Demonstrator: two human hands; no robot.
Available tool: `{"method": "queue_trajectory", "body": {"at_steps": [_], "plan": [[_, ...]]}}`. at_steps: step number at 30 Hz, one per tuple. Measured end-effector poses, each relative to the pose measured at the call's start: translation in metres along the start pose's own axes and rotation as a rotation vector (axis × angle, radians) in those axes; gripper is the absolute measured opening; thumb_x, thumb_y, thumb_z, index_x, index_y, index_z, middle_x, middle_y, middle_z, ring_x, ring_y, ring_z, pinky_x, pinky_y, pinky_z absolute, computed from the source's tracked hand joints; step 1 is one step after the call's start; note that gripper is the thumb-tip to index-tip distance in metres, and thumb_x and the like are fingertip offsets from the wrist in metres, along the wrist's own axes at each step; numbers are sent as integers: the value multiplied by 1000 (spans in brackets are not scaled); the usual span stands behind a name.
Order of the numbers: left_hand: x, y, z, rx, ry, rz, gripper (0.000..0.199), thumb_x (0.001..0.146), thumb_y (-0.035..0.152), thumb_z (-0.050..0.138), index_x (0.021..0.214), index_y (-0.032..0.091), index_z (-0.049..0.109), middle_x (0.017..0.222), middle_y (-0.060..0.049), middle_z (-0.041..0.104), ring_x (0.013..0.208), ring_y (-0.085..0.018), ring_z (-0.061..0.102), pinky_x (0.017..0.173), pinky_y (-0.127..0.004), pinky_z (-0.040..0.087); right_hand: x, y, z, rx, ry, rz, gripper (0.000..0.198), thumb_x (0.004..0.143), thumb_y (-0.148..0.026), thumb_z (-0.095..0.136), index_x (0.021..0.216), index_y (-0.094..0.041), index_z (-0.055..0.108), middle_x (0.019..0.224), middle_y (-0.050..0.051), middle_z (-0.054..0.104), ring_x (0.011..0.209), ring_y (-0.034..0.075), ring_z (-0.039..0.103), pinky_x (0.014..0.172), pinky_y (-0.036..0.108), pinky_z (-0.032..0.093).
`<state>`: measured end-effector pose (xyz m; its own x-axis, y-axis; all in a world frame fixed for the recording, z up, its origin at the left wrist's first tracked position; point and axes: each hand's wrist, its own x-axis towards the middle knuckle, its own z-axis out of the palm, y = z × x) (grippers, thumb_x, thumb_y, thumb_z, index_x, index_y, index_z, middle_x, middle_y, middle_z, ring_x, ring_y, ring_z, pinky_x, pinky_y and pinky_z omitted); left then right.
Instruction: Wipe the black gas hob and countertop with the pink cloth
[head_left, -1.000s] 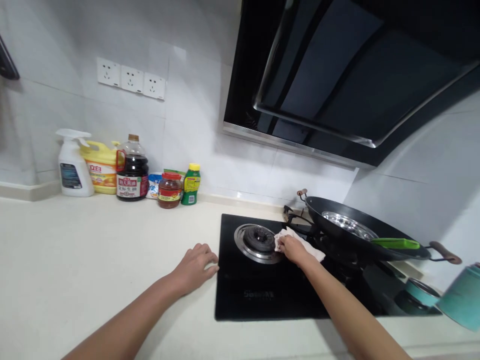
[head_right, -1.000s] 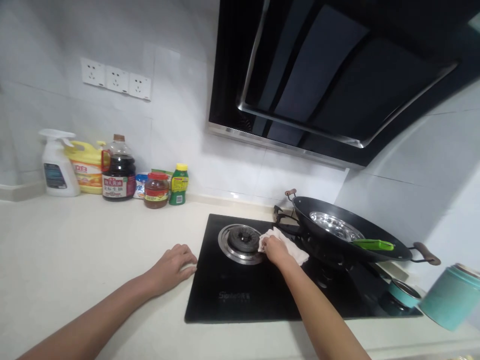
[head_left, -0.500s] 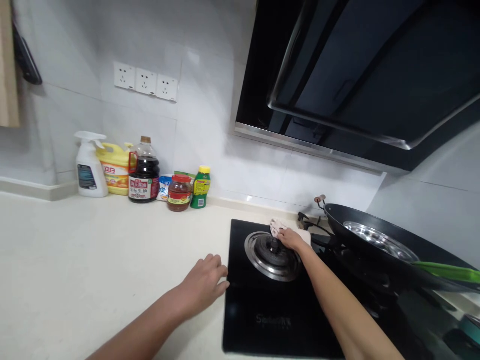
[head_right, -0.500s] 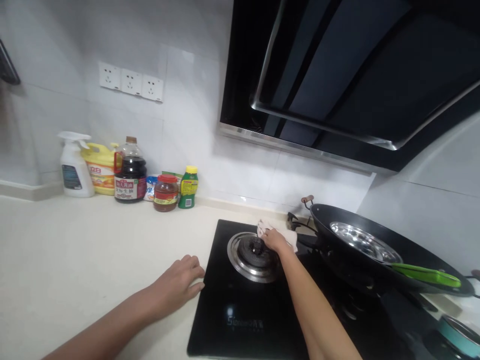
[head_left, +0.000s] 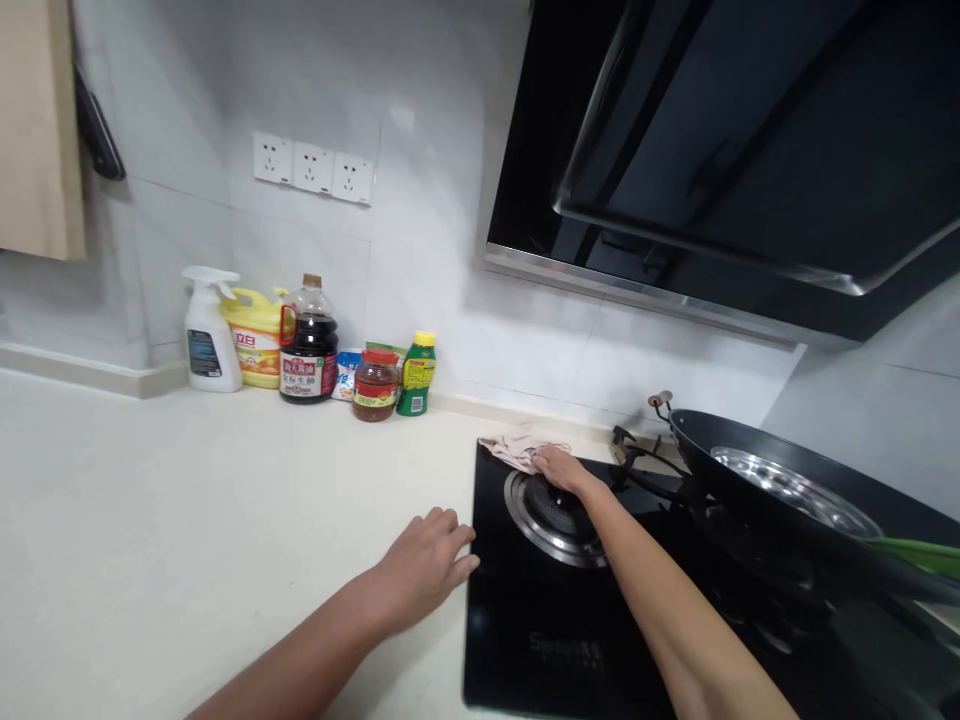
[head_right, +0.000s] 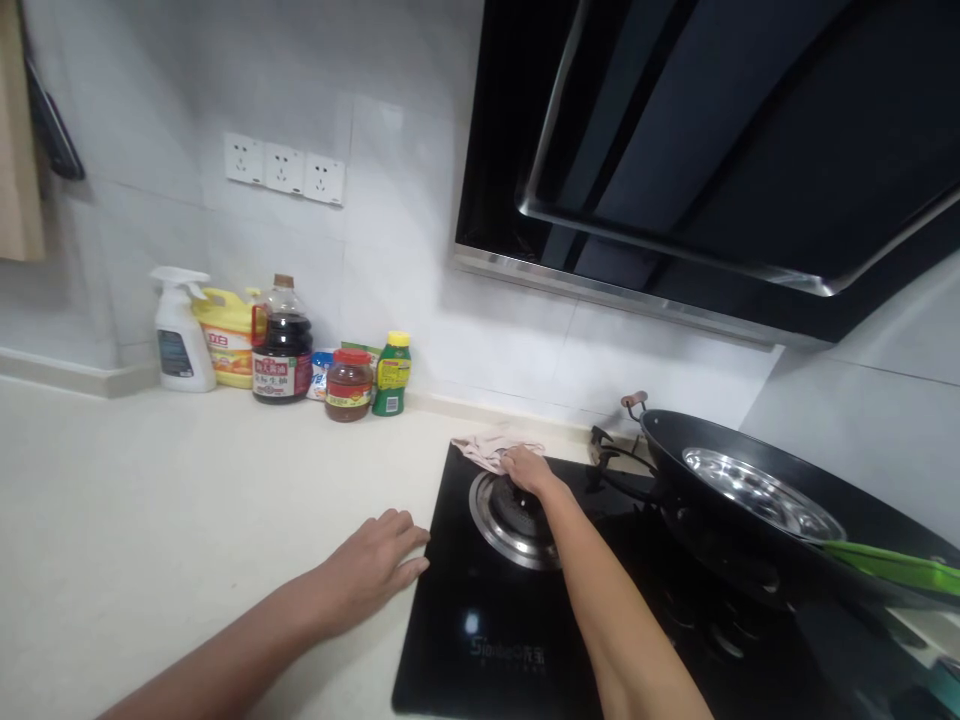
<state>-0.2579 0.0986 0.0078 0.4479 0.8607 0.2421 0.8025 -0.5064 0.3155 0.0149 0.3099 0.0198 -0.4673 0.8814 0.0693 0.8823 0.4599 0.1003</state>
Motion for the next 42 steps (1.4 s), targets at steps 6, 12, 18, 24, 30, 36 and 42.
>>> {"method": "queue_trajectory", "body": {"at_steps": [6, 12, 18, 24, 30, 36, 42], "plan": [[0, -2, -1, 20, 15, -27, 38, 101, 35, 41, 132, 21, 58, 120, -12, 64, 109, -28, 59, 93, -44, 47, -4, -37, -3, 0, 54, -48, 33, 96, -41, 61, 119, -17, 63, 122, 8, 64, 108, 22, 63, 95, 46, 53], [5, -13, 6, 4, 135, -7, 39, 100, 34, 43, 135, 23, 54, 122, -11, 61, 111, -27, 59, 96, -43, 47, -33, -69, -15, 52, 108, -159, 32, 102, -23, 40, 92, -16, 69, 103, 9, 70, 101, 19, 61, 105, 40, 37], [9, -25, 10, -81, 269, 8, 37, 101, 37, 38, 128, 23, 59, 114, -9, 60, 106, -25, 60, 96, -41, 47, -74, -94, -22, 145, 146, -266, 39, 105, -35, 34, 89, -18, 66, 96, 7, 70, 95, 19, 61, 113, 40, 28], [9, -27, 8, -236, 291, -5, 37, 102, 42, 36, 117, 23, 65, 108, -6, 59, 103, -21, 62, 98, -38, 47, -105, -89, -23, 207, 159, -285, 42, 105, -34, 30, 79, -22, 60, 82, 2, 67, 83, 17, 62, 112, 39, 30], [10, -29, 10, -232, 325, -22, 37, 102, 44, 38, 120, 25, 63, 109, -5, 60, 105, -22, 63, 96, -37, 48, -120, -91, -40, 221, 188, -180, 29, 101, -44, 42, 104, -20, 58, 96, 6, 67, 87, 20, 61, 90, 36, 42], [13, -38, 15, -242, 343, -28, 37, 100, 44, 39, 121, 25, 63, 109, -5, 61, 104, -22, 64, 96, -37, 48, -112, -147, -27, 116, 185, -88, 45, 100, -53, 38, 120, -17, 57, 121, 18, 62, 112, 32, 56, 96, 46, 38], [13, -39, 13, -248, 277, -58, 40, 100, 46, 37, 117, 23, 64, 109, -6, 61, 102, -23, 64, 95, -40, 48, -127, -143, -5, 109, 246, -99, 49, 99, -54, 42, 123, -15, 57, 119, 17, 63, 110, 32, 54, 97, 47, 38]]}}
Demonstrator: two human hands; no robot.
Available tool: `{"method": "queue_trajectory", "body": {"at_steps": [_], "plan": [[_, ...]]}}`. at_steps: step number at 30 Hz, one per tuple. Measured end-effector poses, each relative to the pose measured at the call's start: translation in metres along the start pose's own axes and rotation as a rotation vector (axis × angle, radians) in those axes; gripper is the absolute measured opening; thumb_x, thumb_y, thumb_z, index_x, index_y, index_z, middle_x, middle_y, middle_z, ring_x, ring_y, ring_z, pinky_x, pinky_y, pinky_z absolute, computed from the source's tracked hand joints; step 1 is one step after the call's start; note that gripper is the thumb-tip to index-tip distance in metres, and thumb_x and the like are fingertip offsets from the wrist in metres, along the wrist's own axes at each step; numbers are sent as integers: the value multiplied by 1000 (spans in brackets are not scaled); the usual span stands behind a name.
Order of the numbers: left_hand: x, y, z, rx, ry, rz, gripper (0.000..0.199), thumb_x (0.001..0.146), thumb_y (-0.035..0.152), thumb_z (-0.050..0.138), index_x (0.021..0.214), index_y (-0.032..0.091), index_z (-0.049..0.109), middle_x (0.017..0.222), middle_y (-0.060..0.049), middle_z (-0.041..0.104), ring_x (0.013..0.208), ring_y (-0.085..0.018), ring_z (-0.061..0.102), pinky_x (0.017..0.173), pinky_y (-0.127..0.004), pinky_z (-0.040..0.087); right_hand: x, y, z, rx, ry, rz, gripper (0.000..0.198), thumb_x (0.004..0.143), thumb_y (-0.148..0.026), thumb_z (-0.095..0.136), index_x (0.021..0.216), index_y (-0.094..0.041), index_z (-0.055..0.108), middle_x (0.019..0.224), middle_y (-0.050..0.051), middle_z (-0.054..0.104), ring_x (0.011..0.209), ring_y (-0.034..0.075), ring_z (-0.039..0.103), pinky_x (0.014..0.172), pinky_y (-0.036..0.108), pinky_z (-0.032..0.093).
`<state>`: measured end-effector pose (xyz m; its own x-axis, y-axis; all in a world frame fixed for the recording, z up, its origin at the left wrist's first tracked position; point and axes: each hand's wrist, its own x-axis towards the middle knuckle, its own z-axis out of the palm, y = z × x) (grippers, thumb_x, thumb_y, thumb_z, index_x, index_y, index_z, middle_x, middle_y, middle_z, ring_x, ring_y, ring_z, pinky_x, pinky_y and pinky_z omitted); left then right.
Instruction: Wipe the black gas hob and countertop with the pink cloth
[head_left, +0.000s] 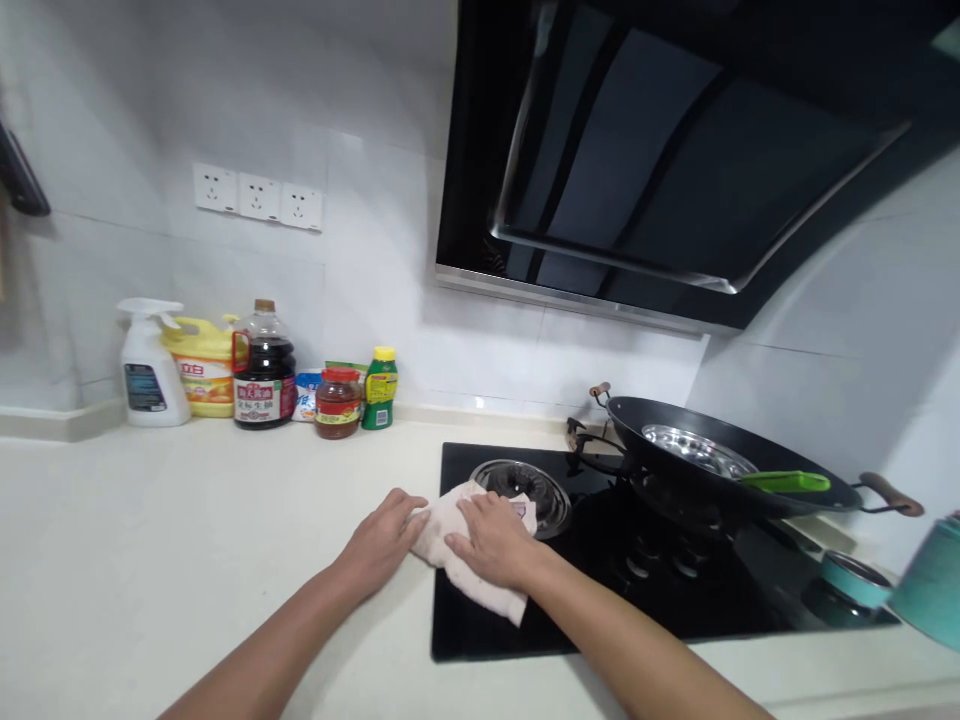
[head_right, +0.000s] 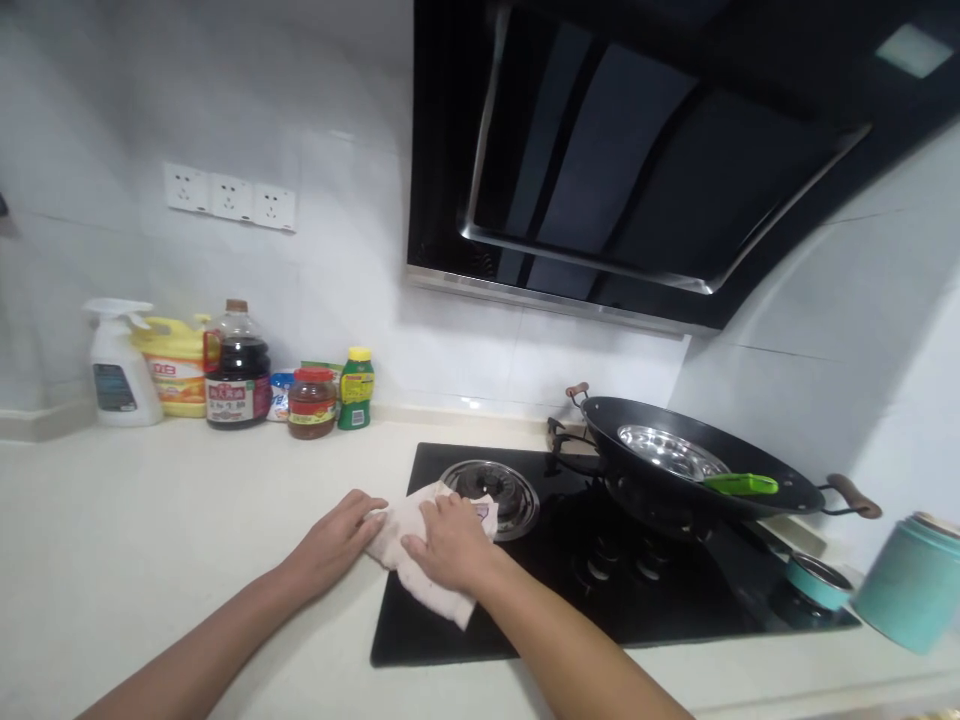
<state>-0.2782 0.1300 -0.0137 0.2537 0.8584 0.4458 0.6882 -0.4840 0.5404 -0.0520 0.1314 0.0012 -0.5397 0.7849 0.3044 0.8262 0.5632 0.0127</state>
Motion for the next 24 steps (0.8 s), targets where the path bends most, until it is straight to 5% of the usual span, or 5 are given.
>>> {"method": "queue_trajectory", "body": {"at_steps": [4, 11, 24], "plan": [[-2, 4, -2, -2, -54, -8, 42, 100, 48, 36, 115, 24, 66, 109, -5, 61, 103, -24, 64, 96, -40, 47, -40, 26, -12, 59, 57, -7, 34, 98, -46, 46, 113, -18, 61, 115, 12, 64, 108, 27, 54, 96, 42, 39], [-4, 10, -1, -26, -95, -13, 41, 100, 49, 37, 115, 24, 65, 110, -5, 61, 104, -24, 64, 95, -39, 48, -95, 83, -20, -26, 28, 210, 27, 99, -30, 39, 113, -20, 59, 114, 10, 65, 111, 25, 56, 108, 44, 29], [0, 10, 2, 20, -124, 7, 38, 97, 48, 42, 113, 24, 66, 109, -5, 61, 97, -23, 64, 90, -38, 50, -43, 161, -10, -140, -69, 795, 37, 94, -18, 37, 125, -8, 56, 117, 24, 65, 113, 32, 61, 95, 43, 39]]}}
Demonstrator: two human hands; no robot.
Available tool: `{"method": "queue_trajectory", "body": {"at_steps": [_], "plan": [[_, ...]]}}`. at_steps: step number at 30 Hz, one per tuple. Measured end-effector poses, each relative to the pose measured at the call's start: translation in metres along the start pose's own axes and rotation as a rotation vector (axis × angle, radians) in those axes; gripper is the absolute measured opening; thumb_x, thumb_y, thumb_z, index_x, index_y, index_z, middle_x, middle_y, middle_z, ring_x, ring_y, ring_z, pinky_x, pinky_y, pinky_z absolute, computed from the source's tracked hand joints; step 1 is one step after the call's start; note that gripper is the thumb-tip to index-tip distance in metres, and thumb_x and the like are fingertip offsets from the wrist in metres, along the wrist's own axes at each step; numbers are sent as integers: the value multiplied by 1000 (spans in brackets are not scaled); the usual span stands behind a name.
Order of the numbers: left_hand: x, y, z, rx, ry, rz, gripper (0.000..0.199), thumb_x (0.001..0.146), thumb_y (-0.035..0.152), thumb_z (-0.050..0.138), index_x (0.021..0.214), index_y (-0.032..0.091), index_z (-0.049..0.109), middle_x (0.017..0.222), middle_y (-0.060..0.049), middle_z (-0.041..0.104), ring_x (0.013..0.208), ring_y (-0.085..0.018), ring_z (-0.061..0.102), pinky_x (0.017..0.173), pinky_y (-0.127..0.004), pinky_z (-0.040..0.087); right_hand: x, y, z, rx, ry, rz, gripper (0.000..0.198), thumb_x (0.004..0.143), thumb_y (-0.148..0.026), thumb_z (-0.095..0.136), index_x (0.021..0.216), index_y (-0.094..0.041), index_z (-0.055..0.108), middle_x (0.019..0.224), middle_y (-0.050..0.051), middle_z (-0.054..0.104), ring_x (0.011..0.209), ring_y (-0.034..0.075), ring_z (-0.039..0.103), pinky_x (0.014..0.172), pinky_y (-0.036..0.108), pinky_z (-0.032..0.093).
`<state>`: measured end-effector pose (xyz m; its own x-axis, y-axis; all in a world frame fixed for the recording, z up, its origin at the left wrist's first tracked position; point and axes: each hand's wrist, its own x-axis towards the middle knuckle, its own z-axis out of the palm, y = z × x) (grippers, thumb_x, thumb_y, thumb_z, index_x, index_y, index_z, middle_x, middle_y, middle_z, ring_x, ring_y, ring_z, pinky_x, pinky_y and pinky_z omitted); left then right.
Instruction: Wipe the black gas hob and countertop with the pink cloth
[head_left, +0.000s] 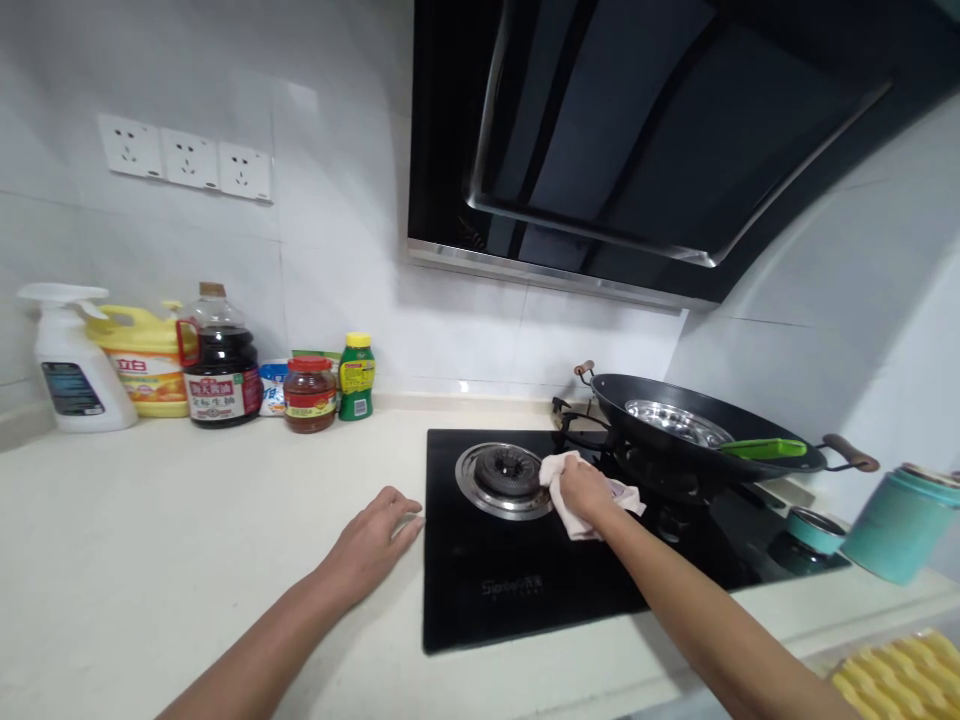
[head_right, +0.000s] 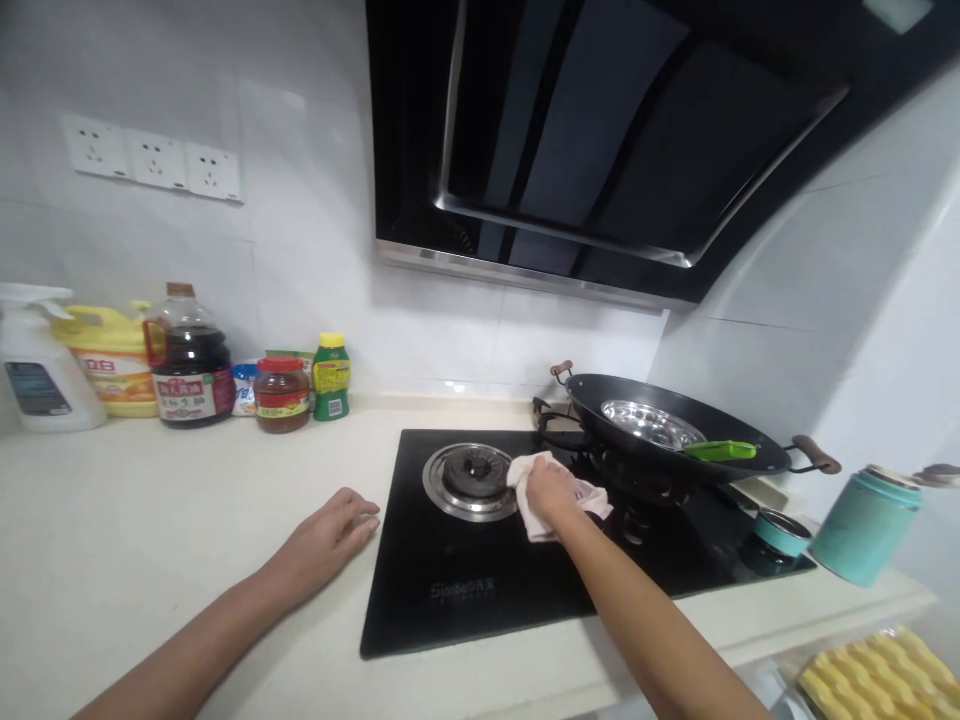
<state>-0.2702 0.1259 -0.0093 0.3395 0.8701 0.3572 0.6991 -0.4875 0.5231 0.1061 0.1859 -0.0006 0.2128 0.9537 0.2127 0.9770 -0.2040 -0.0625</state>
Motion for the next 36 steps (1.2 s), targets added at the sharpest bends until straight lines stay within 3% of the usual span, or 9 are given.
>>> {"method": "queue_trajectory", "body": {"at_steps": [3, 6, 14, 17, 20, 25, 30, 33, 36], "plan": [[1, 2, 0, 19, -6, -1, 36, 95, 47, 45, 110, 24, 68, 109, -5, 62, 98, -24, 65, 91, -38, 49, 12, -4, -1, -14, -22, 127, 42, 98, -25, 32, 125, -5, 56, 124, 30, 61, 119, 38, 58, 98, 54, 36], [1, 6, -2, 20, 0, -8, 36, 93, 48, 46, 108, 24, 68, 109, -4, 63, 96, -23, 65, 88, -37, 50, 3, -9, -2, -14, -32, 134, 51, 102, -39, 27, 129, -7, 55, 134, 30, 55, 127, 41, 50, 101, 63, 32], [-1, 13, -1, 9, -8, 35, 34, 92, 48, 48, 104, 24, 70, 107, -5, 63, 99, -24, 65, 88, -36, 49, -80, -22, -3, 38, -62, -158, 60, 102, -56, 26, 141, -17, 48, 150, 21, 45, 141, 39, 36, 109, 62, 28], [0, 11, 0, 16, -20, 30, 35, 92, 48, 48, 104, 24, 70, 108, -5, 63, 101, -25, 64, 90, -37, 48, -111, -43, -9, 142, -74, -286, 66, 99, -65, 30, 148, -22, 42, 157, 20, 36, 144, 41, 29, 110, 65, 23], [2, 5, 1, -1, -15, 28, 36, 93, 49, 47, 105, 24, 70, 105, -4, 64, 100, -24, 65, 90, -36, 49, -142, -75, -21, 274, -89, -469, 64, 94, -69, 39, 144, -29, 47, 156, 17, 36, 140, 43, 31, 106, 68, 23], [5, -3, -1, -23, -8, 69, 36, 94, 47, 47, 106, 23, 71, 102, -5, 65, 98, -23, 65, 91, -36, 50, -181, -123, -32, 373, -39, -706, 43, 88, -59, 58, 120, -29, 60, 125, 13, 54, 111, 35, 45, 94, 61, 35], [6, -7, -1, -34, -4, 78, 35, 93, 47, 48, 105, 24, 71, 101, -5, 67, 96, -24, 65, 91, -38, 51, -204, -134, -24, 484, -7, -810, 39, 80, -34, 69, 117, -26, 57, 112, 10, 58, 102, 29, 49, 91, 48, 40], [8, -11, 1, -37, 2, 76, 35, 92, 47, 48, 105, 23, 71, 102, -5, 68, 96, -24, 65, 90, -37, 50, -212, -131, -32, 705, -109, -766, 41, 75, -26, 70, 114, -27, 56, 110, 6, 61, 102, 27, 54, 91, 43, 42], [9, -13, 0, -59, 7, 63, 35, 90, 47, 48, 101, 22, 71, 98, -5, 68, 92, -24, 65, 86, -37, 50, -209, -131, -49, 1030, -256, -579, 37, 75, -26, 68, 110, -29, 56, 98, 0, 64, 89, 21, 58, 81, 35, 46]]}}
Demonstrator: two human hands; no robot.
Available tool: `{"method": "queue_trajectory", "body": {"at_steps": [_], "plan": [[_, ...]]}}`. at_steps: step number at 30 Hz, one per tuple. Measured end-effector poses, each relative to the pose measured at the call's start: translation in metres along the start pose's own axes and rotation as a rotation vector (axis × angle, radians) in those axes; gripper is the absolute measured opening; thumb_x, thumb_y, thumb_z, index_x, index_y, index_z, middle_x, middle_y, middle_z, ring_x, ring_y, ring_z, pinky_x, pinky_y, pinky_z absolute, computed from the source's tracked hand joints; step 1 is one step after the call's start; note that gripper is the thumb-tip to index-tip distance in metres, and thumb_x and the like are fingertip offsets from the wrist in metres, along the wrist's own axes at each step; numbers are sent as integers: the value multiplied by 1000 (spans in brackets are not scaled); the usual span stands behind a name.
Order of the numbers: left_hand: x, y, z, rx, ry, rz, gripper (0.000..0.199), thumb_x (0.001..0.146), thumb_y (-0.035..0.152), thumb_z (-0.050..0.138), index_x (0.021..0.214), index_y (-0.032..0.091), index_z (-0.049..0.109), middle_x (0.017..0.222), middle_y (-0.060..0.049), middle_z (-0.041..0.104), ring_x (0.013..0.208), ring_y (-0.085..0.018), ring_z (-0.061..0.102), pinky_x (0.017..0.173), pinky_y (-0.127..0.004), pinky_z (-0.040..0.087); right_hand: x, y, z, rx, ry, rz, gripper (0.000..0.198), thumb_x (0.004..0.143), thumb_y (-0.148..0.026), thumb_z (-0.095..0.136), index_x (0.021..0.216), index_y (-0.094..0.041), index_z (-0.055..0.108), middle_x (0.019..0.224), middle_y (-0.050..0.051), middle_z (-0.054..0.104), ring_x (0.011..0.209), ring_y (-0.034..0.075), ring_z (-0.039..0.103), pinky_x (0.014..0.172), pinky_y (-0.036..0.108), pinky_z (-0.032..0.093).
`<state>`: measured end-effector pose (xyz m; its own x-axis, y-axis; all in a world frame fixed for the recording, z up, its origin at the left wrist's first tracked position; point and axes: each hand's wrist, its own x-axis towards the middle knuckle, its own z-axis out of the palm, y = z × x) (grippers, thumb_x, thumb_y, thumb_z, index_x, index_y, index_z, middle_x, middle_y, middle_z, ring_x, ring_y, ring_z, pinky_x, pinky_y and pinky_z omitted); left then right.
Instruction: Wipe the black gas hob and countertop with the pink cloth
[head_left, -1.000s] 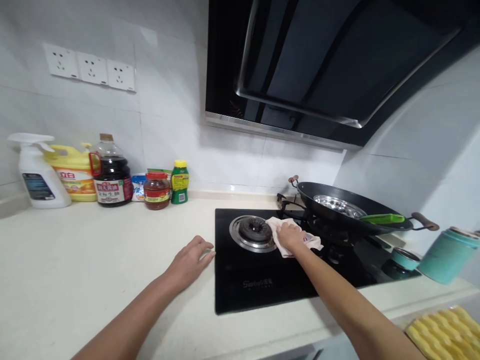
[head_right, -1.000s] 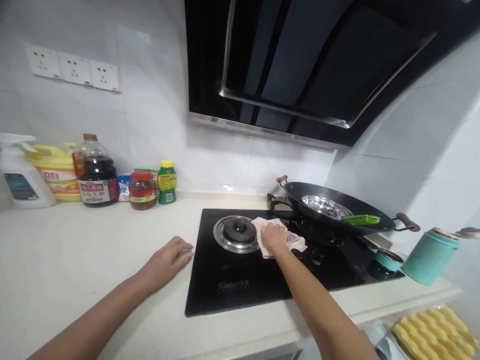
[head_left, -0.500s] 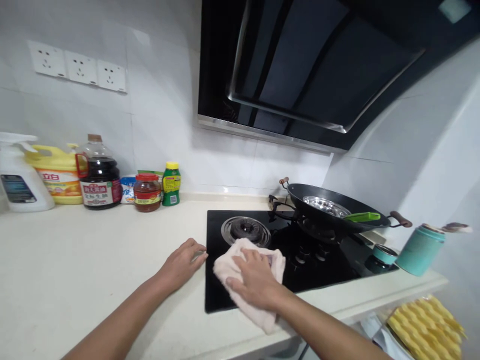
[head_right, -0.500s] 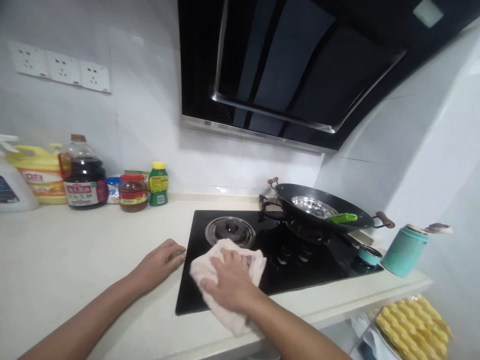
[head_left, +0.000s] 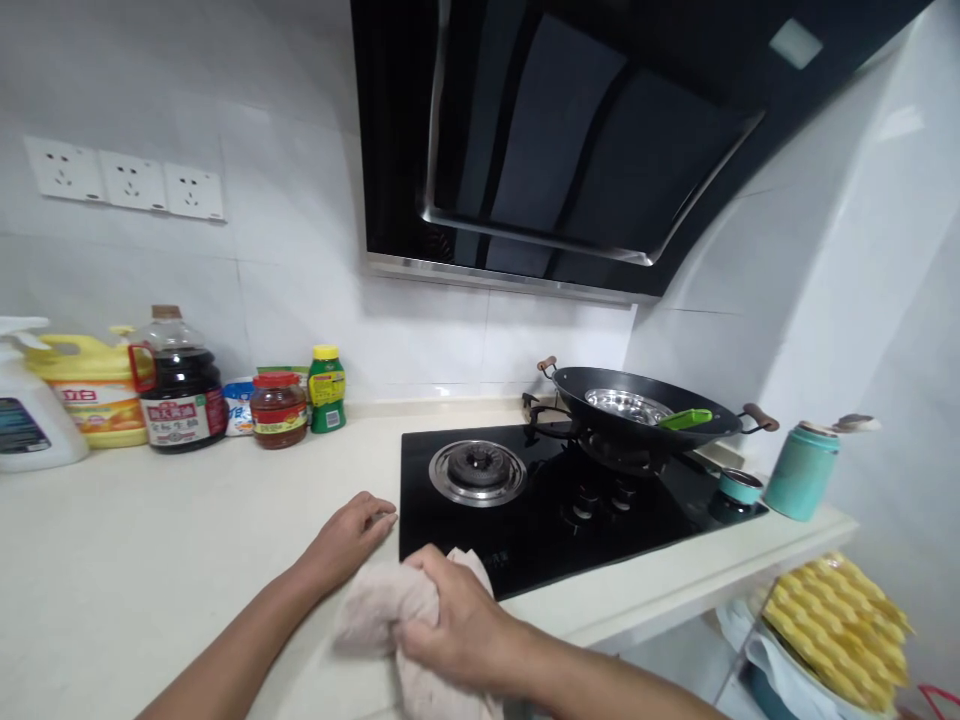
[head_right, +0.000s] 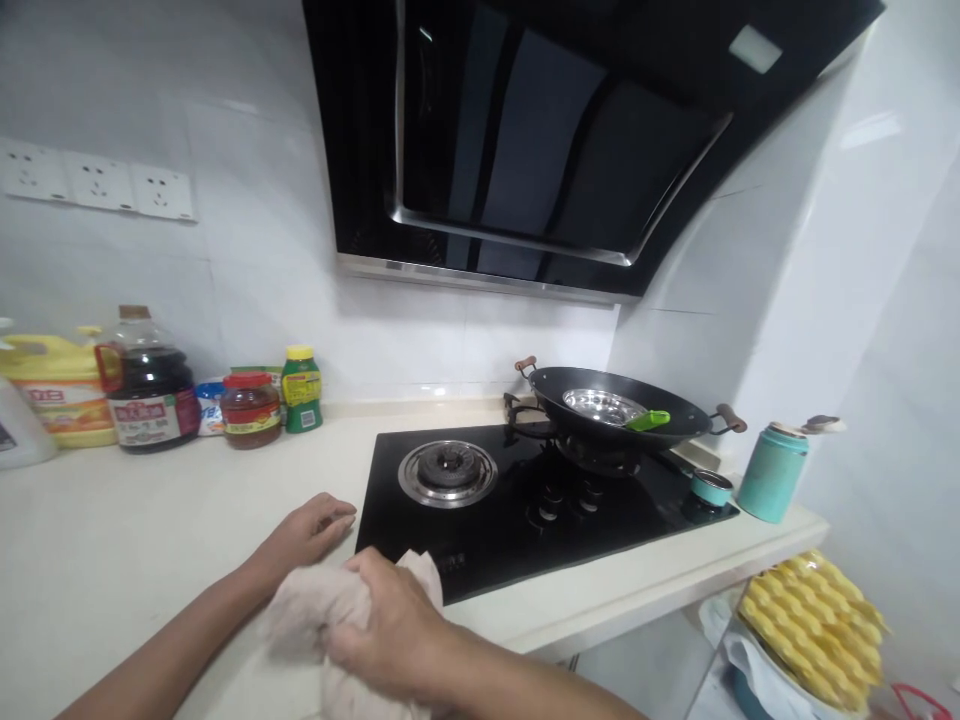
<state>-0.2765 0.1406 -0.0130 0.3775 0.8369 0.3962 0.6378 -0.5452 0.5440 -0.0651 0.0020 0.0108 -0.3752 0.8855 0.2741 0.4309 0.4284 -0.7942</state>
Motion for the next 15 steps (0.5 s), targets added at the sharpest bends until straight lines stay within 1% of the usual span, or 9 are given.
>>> {"method": "queue_trajectory", "body": {"at_steps": [2, 4, 6, 7, 8, 10, 11, 13, 15], "plan": [[0, 2, -2, -29, -3, -4, 34, 87, 44, 48, 97, 22, 71, 93, -5, 69, 90, -24, 65, 84, -37, 51, 10, -3, -12, 213, 48, 73, 32, 78, -29, 67, 108, -26, 56, 94, -2, 64, 85, 18, 59, 77, 31, 47], [-1, 6, -5, -52, -16, -1, 32, 84, 41, 49, 94, 21, 71, 92, -5, 70, 90, -25, 65, 83, -36, 51, 23, 5, -28, 370, 88, 70, 34, 82, -36, 66, 112, -23, 57, 100, 0, 66, 91, 18, 60, 81, 31, 48], [-3, 11, -8, -45, -18, -12, 33, 84, 41, 49, 95, 21, 72, 94, -6, 70, 91, -25, 66, 83, -36, 51, 31, 25, -50, 399, 100, 48, 40, 84, -43, 64, 117, -21, 58, 110, 3, 67, 100, 20, 61, 88, 33, 48], [-4, 12, -8, -35, -17, -16, 34, 86, 43, 49, 97, 22, 72, 96, -6, 70, 92, -26, 66, 85, -37, 51, 32, 37, -62, 335, 99, 58, 41, 85, -44, 63, 118, -20, 60, 113, 4, 67, 102, 20, 61, 90, 34, 48], [-4, 14, -8, -25, -13, -22, 36, 87, 45, 48, 98, 22, 73, 98, -6, 70, 94, -26, 66, 87, -37, 51, 32, 50, -74, 214, 92, 84, 38, 86, -43, 61, 115, -19, 63, 113, 5, 68, 102, 21, 62, 91, 35, 48], [-4, 14, -8, -10, -6, -31, 39, 90, 48, 46, 101, 22, 72, 100, -7, 70, 96, -26, 66, 89, -38, 51, 26, 74, -102, -95, 113, 169, 33, 83, -36, 61, 109, -18, 68, 114, 6, 66, 101, 22, 63, 91, 35, 49], [-4, 14, -7, -8, -7, -31, 40, 90, 49, 46, 102, 21, 72, 101, -7, 70, 97, -26, 66, 90, -38, 50, 23, 83, -115, -168, 138, 198, 34, 81, -32, 61, 111, -17, 68, 115, 8, 65, 102, 23, 63, 93, 36, 49], [-4, 13, -6, -5, -15, -32, 40, 90, 49, 46, 102, 21, 72, 102, -7, 70, 99, -26, 66, 91, -37, 50, 17, 92, -140, -276, 211, 225, 43, 80, -25, 58, 121, -16, 65, 121, 11, 61, 110, 24, 60, 100, 39, 45], [-3, 12, -5, 4, -24, -34, 40, 90, 48, 45, 100, 20, 72, 102, -8, 70, 99, -26, 66, 91, -37, 50, 14, 88, -156, -340, 296, 222, 52, 82, -23, 54, 133, -18, 57, 131, 12, 55, 121, 25, 53, 108, 42, 39]]}}
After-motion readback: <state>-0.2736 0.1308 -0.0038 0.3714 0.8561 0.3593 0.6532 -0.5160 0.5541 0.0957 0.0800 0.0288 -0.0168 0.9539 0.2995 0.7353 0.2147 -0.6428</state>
